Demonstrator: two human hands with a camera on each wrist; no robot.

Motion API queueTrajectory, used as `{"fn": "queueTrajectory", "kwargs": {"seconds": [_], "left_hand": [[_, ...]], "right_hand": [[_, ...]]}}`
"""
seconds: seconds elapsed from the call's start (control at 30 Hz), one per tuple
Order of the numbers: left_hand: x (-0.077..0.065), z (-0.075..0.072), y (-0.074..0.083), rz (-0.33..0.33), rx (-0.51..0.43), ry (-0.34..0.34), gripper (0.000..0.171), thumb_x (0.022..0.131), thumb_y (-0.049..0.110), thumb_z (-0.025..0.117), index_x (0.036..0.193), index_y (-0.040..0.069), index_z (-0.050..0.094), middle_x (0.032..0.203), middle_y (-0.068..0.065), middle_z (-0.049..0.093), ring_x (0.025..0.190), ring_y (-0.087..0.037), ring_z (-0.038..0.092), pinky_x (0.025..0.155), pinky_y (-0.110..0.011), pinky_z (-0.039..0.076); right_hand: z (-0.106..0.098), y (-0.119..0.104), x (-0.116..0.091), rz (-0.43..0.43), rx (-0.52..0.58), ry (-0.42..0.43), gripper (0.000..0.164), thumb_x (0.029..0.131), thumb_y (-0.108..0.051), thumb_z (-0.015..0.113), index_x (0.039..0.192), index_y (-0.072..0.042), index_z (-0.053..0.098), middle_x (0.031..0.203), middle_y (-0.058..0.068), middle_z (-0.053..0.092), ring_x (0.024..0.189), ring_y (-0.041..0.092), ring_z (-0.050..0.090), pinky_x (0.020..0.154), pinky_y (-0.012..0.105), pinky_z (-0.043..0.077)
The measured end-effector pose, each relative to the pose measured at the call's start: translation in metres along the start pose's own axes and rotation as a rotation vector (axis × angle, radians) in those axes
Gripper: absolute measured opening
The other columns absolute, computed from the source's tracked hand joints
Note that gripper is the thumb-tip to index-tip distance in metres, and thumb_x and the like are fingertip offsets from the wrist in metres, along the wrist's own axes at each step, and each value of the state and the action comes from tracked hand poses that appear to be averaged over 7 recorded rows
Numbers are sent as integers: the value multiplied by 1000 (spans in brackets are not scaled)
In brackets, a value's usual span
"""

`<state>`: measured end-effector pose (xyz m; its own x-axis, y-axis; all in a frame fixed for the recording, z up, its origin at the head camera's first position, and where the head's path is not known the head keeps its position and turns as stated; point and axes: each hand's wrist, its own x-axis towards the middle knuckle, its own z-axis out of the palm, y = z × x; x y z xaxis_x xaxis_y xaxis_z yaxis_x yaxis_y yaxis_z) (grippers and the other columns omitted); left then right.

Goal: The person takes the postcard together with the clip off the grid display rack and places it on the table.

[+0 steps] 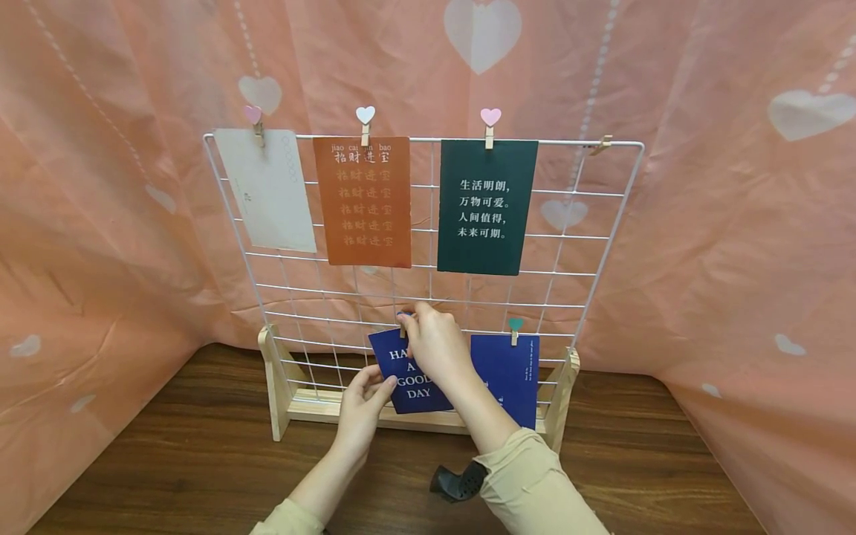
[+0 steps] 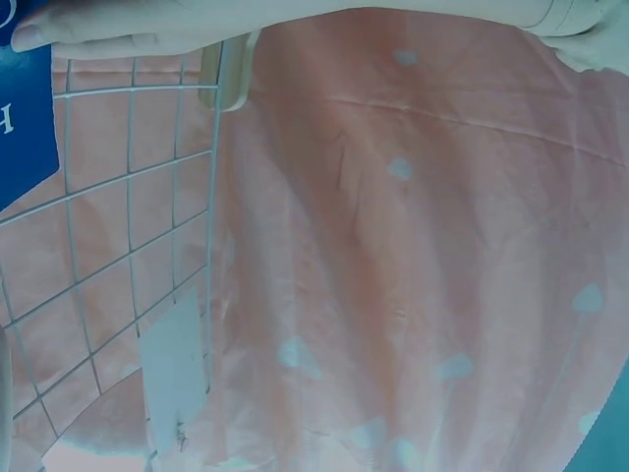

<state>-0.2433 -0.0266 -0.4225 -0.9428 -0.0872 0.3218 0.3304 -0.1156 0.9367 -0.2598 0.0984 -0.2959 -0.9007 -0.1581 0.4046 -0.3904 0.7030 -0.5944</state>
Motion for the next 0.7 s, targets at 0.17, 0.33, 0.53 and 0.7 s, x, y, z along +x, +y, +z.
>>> {"fn": "queueTrajectory", "kwargs": {"seconds": [0.17,0.33,0.53,0.7], "left_hand": [[1,0,1,-50,17,9,26,88,20,59,108,3,57,98,-11,60,87,-16,58,72,-28,44],[2,0,4,-87,11,20,23,89,16,58,107,0,58,99,-14,59,85,-20,59,74,-29,45],[3,1,4,-83,0,31,19,89,11,57,103,-2,58,93,-13,60,81,-18,60,73,-27,47],[4,1,4,-78,5,38,18,88,10,58,101,-3,58,92,-14,60,79,-16,60,72,-25,47]], "right_hand": [[1,1,2,-15,-4,9,24,95,-27,47,107,-11,61,50,-2,51,41,13,49,40,28,37],[1,0,2,-25,13,33,23,95,-27,48,105,-11,61,48,-2,51,40,12,49,41,28,38],[1,0,2,-43,42,68,21,93,-26,51,103,-11,63,50,-1,53,38,11,48,42,28,40],[2,1,2,-41,89,90,20,92,-24,54,101,-9,64,51,1,55,37,11,47,41,26,38]]}}
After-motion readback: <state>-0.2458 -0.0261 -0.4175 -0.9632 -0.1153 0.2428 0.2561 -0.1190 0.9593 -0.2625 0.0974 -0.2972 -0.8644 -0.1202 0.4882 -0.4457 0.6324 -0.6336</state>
